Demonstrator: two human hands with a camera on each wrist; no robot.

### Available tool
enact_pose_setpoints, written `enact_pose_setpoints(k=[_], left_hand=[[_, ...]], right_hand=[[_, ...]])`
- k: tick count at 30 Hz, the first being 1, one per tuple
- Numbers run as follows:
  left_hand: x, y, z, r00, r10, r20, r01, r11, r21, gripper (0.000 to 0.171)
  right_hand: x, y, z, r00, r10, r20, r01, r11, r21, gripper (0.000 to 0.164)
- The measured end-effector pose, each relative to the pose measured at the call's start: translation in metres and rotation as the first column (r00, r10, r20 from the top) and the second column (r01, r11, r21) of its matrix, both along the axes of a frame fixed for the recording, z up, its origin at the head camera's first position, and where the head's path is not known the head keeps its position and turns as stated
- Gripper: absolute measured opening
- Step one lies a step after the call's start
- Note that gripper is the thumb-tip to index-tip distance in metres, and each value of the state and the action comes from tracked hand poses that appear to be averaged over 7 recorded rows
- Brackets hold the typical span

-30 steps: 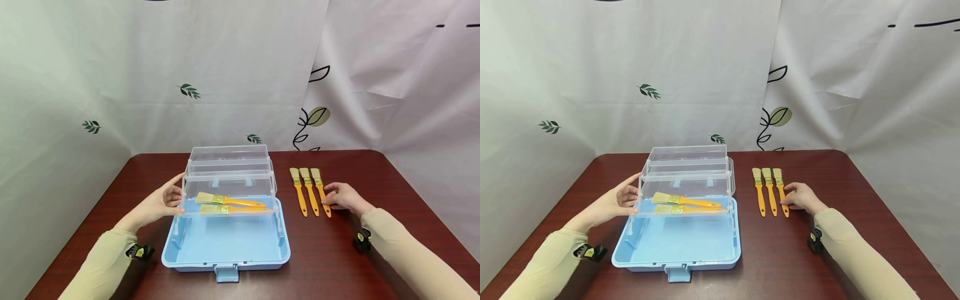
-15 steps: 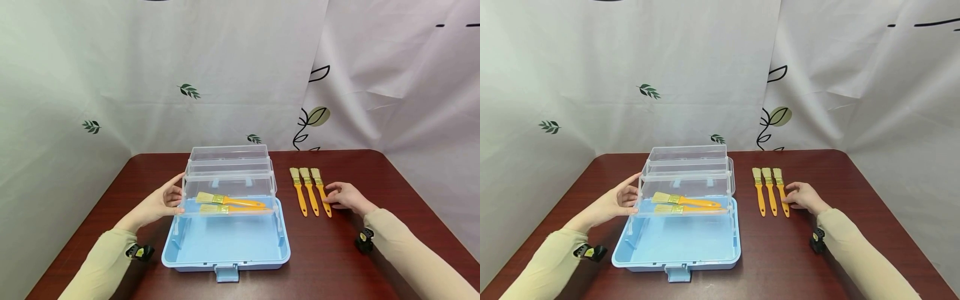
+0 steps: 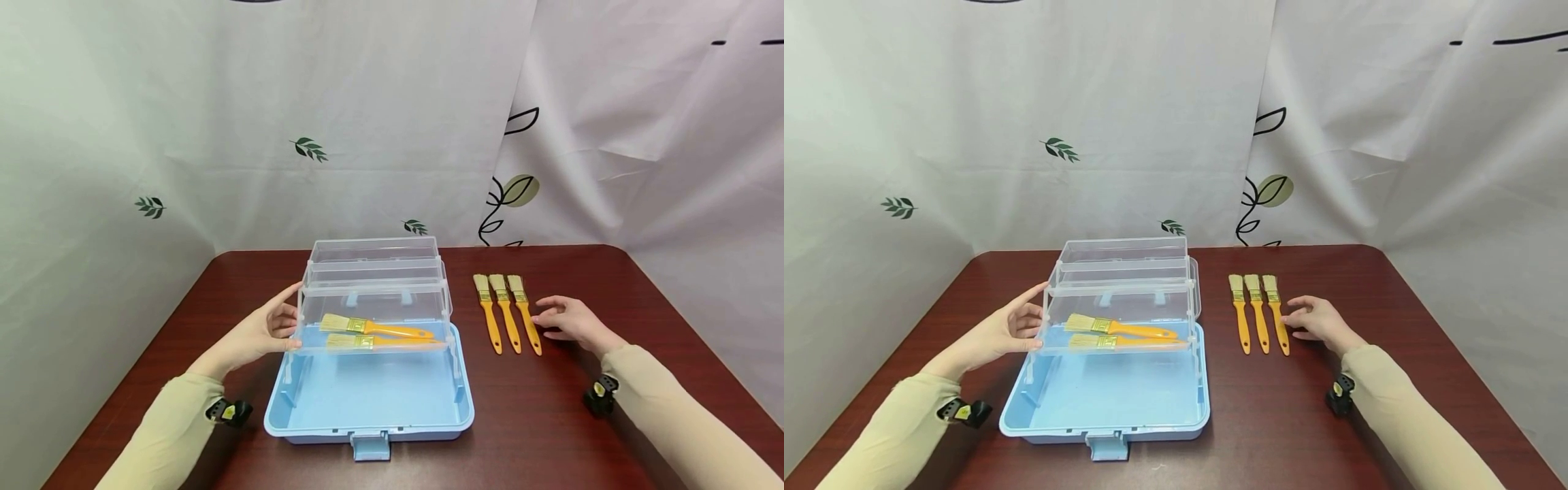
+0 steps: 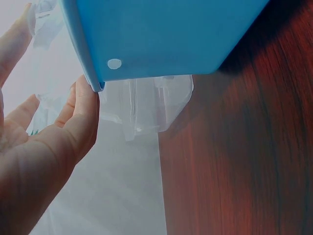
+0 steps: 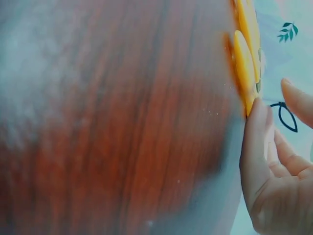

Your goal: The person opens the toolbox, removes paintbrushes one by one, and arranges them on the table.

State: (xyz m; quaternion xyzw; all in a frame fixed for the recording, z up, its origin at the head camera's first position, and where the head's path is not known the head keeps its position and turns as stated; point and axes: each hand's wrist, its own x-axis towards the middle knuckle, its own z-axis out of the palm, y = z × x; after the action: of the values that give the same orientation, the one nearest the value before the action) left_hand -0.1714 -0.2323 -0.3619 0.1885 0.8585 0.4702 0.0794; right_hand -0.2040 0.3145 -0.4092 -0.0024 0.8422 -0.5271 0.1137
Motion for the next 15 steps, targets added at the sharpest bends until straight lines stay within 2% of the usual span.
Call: enact_pose_setpoints(k=[5, 10, 15], left_hand=[[0.0, 0.0, 0.0, 1.0, -0.001, -0.003, 0.001, 1.0, -0.001, 0.099], [0.0, 0.0, 0.0, 1.0, 0.005, 0.004, -0.005, 1.0, -0.002, 0.101], [0.0, 0.0, 0.0, 1.0, 0.015, 0.012, -0.015, 1.0, -0.009, 0.101]], right_hand=[[0.002, 0.0, 0.001, 1.0, 0.013, -0.005, -0.013, 0.997, -0.072, 0.062], [0.002, -0.002, 0.002, 0.999, 0.027, 0.025, -0.024, 0.992, -0.127, 0.063], [0.006, -0.015, 0.007, 0.997, 0.08, 0.014, -0.077, 0.987, -0.14, 0.061]])
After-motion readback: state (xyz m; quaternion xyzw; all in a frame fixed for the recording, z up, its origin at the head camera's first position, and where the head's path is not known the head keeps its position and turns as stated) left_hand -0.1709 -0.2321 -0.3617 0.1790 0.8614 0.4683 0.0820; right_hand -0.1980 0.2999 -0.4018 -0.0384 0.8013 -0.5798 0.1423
